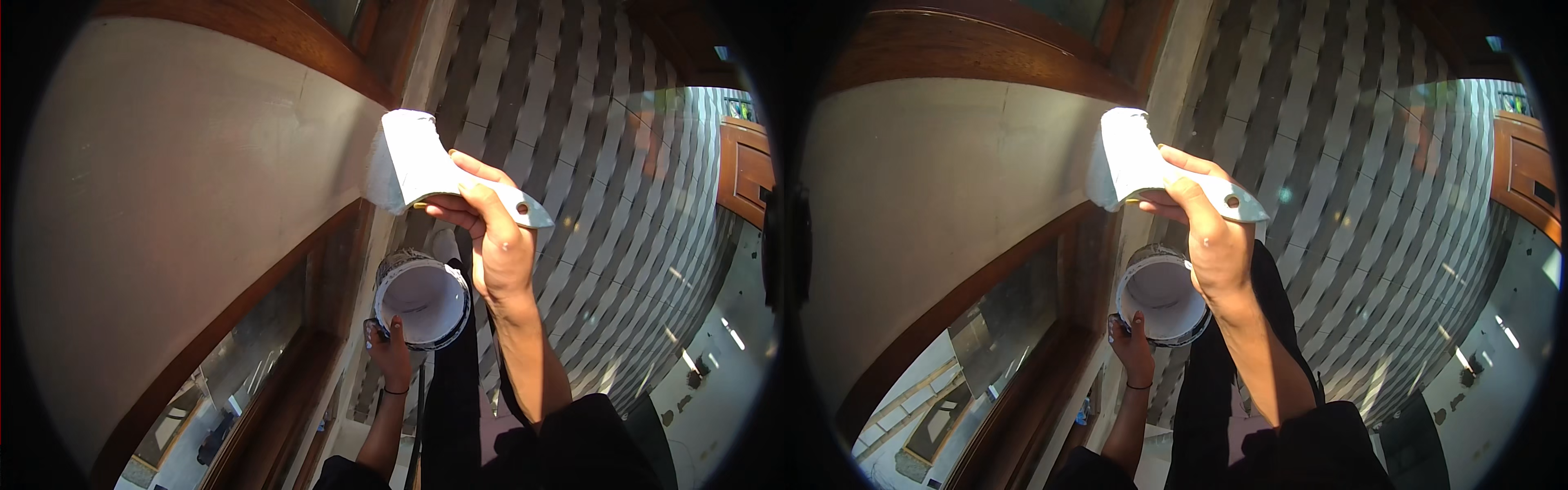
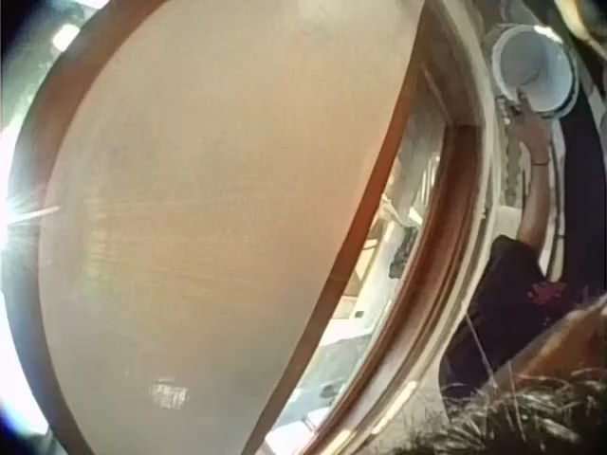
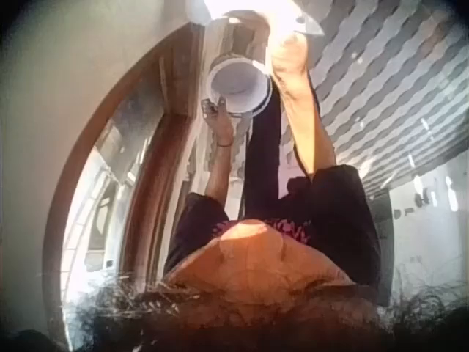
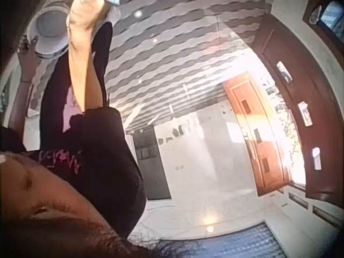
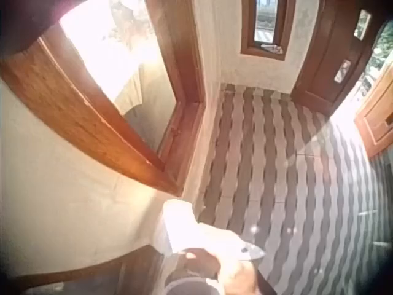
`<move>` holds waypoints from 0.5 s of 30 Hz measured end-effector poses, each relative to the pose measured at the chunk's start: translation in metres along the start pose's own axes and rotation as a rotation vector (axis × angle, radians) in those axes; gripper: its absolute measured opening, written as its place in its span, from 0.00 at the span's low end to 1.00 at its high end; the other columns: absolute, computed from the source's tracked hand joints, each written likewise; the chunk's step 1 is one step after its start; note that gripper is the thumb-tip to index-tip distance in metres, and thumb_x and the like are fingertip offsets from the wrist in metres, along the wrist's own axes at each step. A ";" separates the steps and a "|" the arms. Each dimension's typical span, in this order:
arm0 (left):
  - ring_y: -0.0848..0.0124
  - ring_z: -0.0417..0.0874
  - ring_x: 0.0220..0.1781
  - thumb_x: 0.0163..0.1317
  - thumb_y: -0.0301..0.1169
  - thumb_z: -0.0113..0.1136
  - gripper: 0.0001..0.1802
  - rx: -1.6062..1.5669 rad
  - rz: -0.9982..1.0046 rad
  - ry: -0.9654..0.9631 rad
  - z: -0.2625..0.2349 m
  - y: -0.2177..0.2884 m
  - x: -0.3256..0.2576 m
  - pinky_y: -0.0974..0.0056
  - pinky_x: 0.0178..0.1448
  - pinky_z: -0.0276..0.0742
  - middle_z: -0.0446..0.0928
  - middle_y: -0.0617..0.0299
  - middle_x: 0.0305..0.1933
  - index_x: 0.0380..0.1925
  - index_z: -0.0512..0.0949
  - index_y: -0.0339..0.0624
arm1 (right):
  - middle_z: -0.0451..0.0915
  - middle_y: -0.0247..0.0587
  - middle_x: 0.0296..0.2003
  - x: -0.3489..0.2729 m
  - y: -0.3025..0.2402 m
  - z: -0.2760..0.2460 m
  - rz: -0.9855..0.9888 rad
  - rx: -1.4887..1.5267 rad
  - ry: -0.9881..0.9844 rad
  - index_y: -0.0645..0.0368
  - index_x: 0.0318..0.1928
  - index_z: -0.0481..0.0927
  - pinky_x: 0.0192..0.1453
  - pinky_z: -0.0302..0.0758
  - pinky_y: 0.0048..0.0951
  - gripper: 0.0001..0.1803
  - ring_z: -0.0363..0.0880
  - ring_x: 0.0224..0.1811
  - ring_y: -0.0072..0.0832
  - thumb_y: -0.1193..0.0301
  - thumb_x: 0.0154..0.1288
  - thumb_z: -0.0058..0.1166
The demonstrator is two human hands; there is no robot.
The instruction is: Painting the wall above a window frame using a brush and a bucket of paint.
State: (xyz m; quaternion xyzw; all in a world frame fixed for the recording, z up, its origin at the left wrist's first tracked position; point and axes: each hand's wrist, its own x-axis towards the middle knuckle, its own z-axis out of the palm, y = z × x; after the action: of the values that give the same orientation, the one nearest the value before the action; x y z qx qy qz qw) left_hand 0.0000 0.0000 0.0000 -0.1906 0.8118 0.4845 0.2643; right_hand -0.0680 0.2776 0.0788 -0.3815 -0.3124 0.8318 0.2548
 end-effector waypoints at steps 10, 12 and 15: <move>0.75 0.75 0.46 0.65 0.26 0.61 0.11 -0.086 0.063 0.004 -0.001 -0.008 0.002 0.67 0.51 0.72 0.77 0.61 0.46 0.45 0.74 0.36 | 0.85 0.51 0.39 0.030 0.019 0.012 0.013 -0.005 0.179 0.72 0.51 0.78 0.43 0.85 0.28 0.16 0.87 0.37 0.33 0.74 0.67 0.52; 0.74 0.75 0.45 0.65 0.25 0.61 0.11 -0.080 0.050 0.008 -0.001 -0.009 0.003 0.67 0.52 0.72 0.77 0.61 0.46 0.45 0.74 0.36 | 0.85 0.51 0.39 0.035 0.026 0.014 -0.006 -0.027 0.193 0.72 0.51 0.78 0.43 0.85 0.27 0.16 0.87 0.37 0.32 0.75 0.67 0.52; 0.75 0.75 0.45 0.65 0.25 0.61 0.11 -0.081 0.089 0.009 -0.001 -0.011 0.003 0.67 0.51 0.72 0.77 0.61 0.46 0.45 0.74 0.36 | 0.85 0.50 0.39 0.045 0.037 0.015 -0.046 -0.045 0.208 0.72 0.50 0.79 0.41 0.85 0.25 0.15 0.87 0.36 0.30 0.76 0.66 0.53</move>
State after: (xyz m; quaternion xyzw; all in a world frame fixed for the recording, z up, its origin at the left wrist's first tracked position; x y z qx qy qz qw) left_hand 0.0034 -0.0057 -0.0094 -0.1669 0.8005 0.5273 0.2309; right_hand -0.1125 0.2776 0.0385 -0.4641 -0.3118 0.7743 0.2963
